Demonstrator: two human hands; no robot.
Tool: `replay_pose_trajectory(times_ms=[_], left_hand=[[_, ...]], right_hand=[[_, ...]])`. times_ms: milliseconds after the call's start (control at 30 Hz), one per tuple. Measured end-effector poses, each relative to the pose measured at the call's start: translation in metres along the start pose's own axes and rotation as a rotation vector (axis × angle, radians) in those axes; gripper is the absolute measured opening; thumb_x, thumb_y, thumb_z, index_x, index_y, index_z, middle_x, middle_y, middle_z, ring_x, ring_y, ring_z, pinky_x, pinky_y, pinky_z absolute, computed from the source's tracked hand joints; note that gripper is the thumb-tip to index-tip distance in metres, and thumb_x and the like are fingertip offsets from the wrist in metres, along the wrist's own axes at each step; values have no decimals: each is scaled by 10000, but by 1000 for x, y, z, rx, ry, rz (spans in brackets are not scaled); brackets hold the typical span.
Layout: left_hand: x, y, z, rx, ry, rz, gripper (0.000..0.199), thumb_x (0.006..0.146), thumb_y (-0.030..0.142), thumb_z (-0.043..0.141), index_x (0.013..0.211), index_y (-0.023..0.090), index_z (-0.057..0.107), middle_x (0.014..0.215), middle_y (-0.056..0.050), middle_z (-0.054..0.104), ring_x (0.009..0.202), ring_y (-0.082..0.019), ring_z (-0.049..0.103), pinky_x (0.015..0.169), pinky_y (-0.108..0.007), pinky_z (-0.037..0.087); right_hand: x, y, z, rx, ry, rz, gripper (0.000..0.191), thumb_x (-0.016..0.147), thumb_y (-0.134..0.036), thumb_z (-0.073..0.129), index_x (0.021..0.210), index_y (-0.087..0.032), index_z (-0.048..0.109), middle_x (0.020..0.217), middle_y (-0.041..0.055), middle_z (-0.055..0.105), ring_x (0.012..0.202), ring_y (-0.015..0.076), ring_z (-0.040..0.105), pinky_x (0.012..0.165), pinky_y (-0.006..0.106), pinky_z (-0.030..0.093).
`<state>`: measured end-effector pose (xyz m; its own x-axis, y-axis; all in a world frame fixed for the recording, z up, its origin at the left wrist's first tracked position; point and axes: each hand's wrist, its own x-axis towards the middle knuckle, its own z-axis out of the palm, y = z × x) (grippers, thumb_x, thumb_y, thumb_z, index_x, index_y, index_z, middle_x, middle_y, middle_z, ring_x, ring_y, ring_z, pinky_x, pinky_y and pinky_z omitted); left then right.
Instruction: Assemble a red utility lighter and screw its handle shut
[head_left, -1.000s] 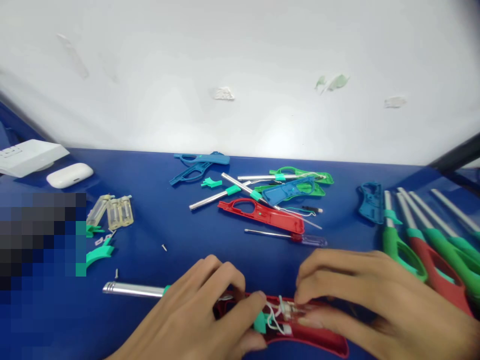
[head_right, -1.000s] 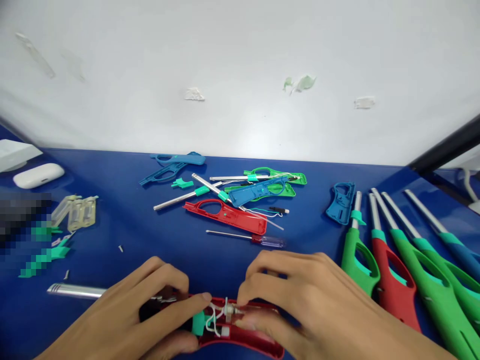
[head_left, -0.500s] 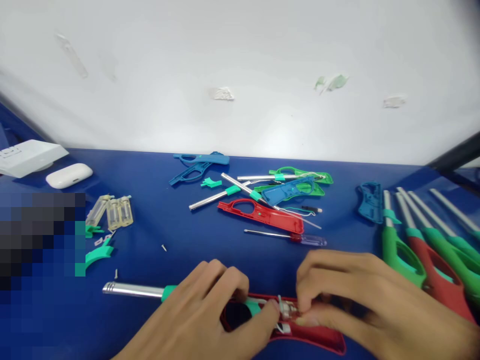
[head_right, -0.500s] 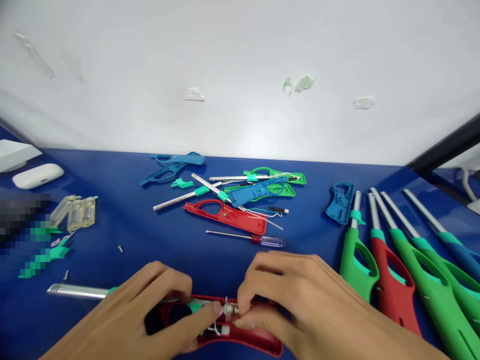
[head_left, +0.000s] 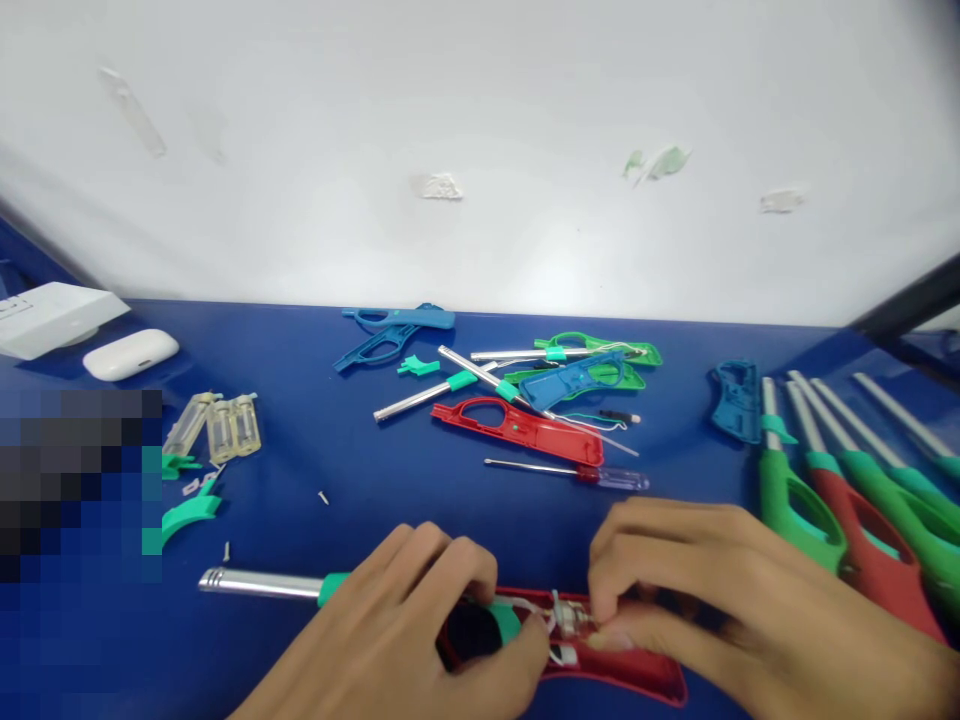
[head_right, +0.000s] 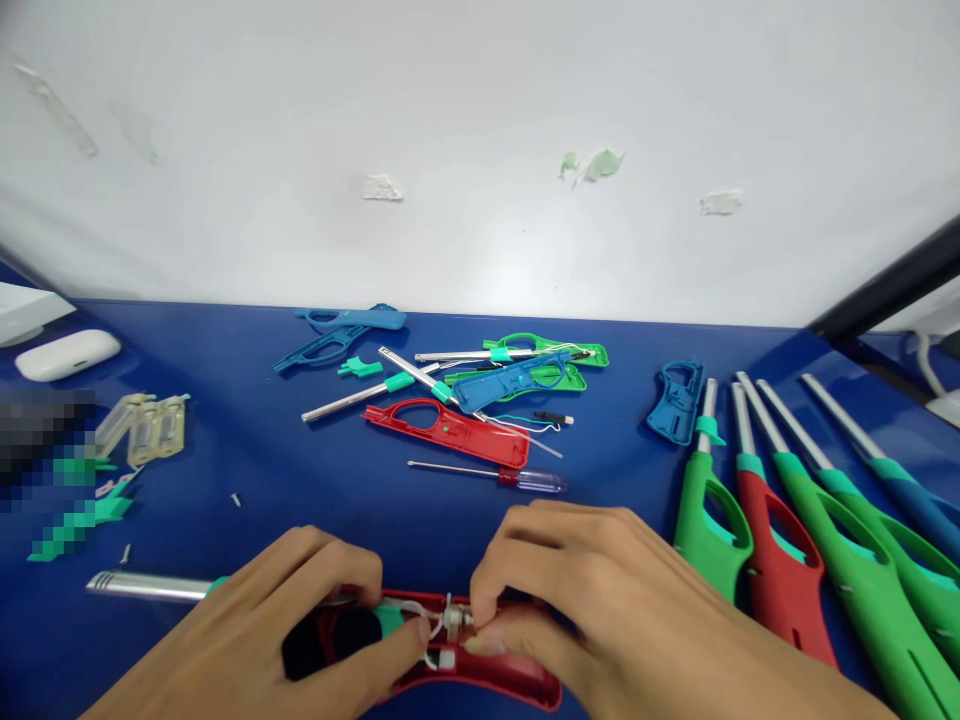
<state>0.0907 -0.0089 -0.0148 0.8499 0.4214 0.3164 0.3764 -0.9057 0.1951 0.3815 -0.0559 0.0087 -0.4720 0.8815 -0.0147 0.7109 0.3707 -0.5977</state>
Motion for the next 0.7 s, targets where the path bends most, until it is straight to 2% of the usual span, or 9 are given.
replay_pose_trajectory(times_ms=[167,367,533,633,700], left_hand=[[4,-1,-3,5,-12,13,341,1066,170,463,1256,348,683,950,-21,632,815,-181,554,690,-224,481],[6,0,-8,12,-29,41,320,1016,186,547,1256,353,678,924,-15,621,779,-175,543,668,-214,484],[10,2,-9,38,27,37,334,1094,173,448,1231,344,700,902,-20,637,740,-176,539,646,-227,465],[11,0,-7,69,51,55,348,1117,186,439,1320,350,670,928,-21,643,765,-181,550,682,-242,474],[9,-1,-3,83,71,60,354,1101,165,478,1345,351,654,945,-15,631,773,-178,545,682,-241,463]], right_hand=[[-2,-1,-2,8,-13,-17,108,1030,-365,696,1049,-392,799,1017,-41,793,895,167,774,760,236,623],[-3,1,0,16,25,-34,132,1008,-447,715,1108,-407,792,1039,-35,790,933,181,775,777,235,629],[-2,-3,-3,18,0,27,141,1045,-425,662,1121,-397,777,1097,-21,778,1016,201,763,852,261,623],[1,-12,-11,50,-46,32,169,1090,-403,593,1085,-389,761,1075,-44,750,992,158,744,886,239,587],[4,-16,-17,78,-24,11,189,1106,-394,569,1056,-370,750,1043,-57,730,936,123,726,869,219,562]])
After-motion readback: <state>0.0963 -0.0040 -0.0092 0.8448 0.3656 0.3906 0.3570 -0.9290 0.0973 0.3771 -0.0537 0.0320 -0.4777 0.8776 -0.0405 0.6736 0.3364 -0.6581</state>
